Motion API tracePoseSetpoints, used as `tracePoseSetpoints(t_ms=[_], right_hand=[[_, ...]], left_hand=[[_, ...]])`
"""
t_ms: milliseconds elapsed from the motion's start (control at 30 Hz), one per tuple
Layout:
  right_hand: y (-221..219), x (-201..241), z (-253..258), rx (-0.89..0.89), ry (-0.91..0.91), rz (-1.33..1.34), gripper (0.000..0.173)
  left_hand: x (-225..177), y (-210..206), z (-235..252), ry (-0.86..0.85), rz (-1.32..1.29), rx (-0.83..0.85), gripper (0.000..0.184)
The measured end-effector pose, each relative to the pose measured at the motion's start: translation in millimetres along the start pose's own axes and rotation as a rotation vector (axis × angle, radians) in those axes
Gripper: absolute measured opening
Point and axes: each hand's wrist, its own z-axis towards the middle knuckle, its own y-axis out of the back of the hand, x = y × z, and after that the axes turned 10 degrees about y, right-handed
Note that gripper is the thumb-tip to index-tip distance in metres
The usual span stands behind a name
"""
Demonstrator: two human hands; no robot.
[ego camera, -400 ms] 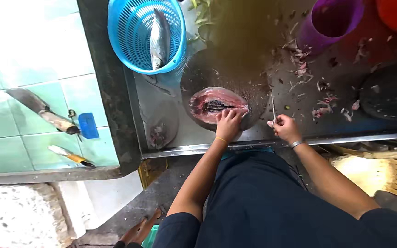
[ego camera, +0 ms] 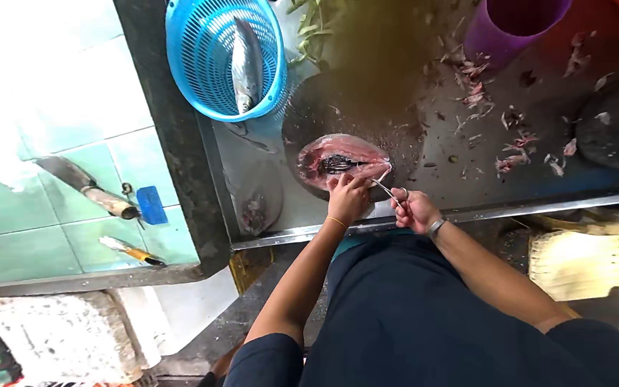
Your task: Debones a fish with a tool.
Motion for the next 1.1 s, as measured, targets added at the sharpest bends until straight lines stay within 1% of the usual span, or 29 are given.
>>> tracePoseSetpoints(t_ms=[67,167,200,267,300,367,400,433,533,567,633,700,733,767,833,867,933,1033,1100], right_hand=[[-4,0,-6,-0.032,0.030,-0.040,0.047],[-1,-7,2,0.013,0.034,-0.056,0.051],[4,-10,1,0.001,0.081,-0.076,0.050],[8,5,-7,-0.027,0.209,-0.125,0.047],[10,10,-10,-0.026,0.216,-0.129,0.050],[16,7,-6,0.041,0.086,-0.076,0.063],[18,4,2,0.088,0.007,-0.040,0.067],[17,1,7,0.082,-0.030,0.000,0.066],[8,11,4,0.017,0.089,0.005,0.055],[6,9,1,0.018,0.093,-0.007,0.055],[11,1,6,0.027,0.034,-0.010,0.059],[16,-2,5,-0.015,0.098,-0.039,0.057],[16,7,1,-0.018,0.152,-0.063,0.056],[16,13,0,-0.005,0.156,-0.081,0.058],[18,13,2,0.054,0.034,-0.057,0.066],[17,17,6,0.063,0.003,-0.041,0.064],[15,19,8,-0.008,0.038,-0.027,0.058],[11,8,-1,-0.054,0.037,-0.103,0.062],[16,7,5,-0.053,0.024,-0.088,0.063]], left_hand=[[-3,-3,-1,0.007,-0.003,0.001,0.030],[-7,1,4,0.014,0.013,0.038,0.035],[-10,2,4,0.025,0.013,0.071,0.036],[-13,7,9,0.046,0.018,0.111,0.036],[-13,8,10,0.052,0.015,0.121,0.036],[-17,7,8,0.057,0.013,0.137,0.036],[-18,7,10,0.055,0.014,0.136,0.036],[-20,7,11,0.053,0.015,0.137,0.037],[-24,7,15,0.081,0.020,0.144,0.039],[-25,8,14,0.095,0.018,0.160,0.039],[-29,10,14,0.107,0.022,0.187,0.039],[-35,11,14,0.108,0.014,0.201,0.040],[-35,14,17,0.116,0.006,0.199,0.040],[-35,16,19,0.126,-0.007,0.210,0.041],[-38,14,17,0.139,0.002,0.232,0.045],[-40,14,18,0.140,0.020,0.233,0.046],[-41,14,22,0.138,0.053,0.229,0.046],[-44,16,21,0.149,0.048,0.242,0.046],[-47,18,27,0.153,0.054,0.258,0.050]])
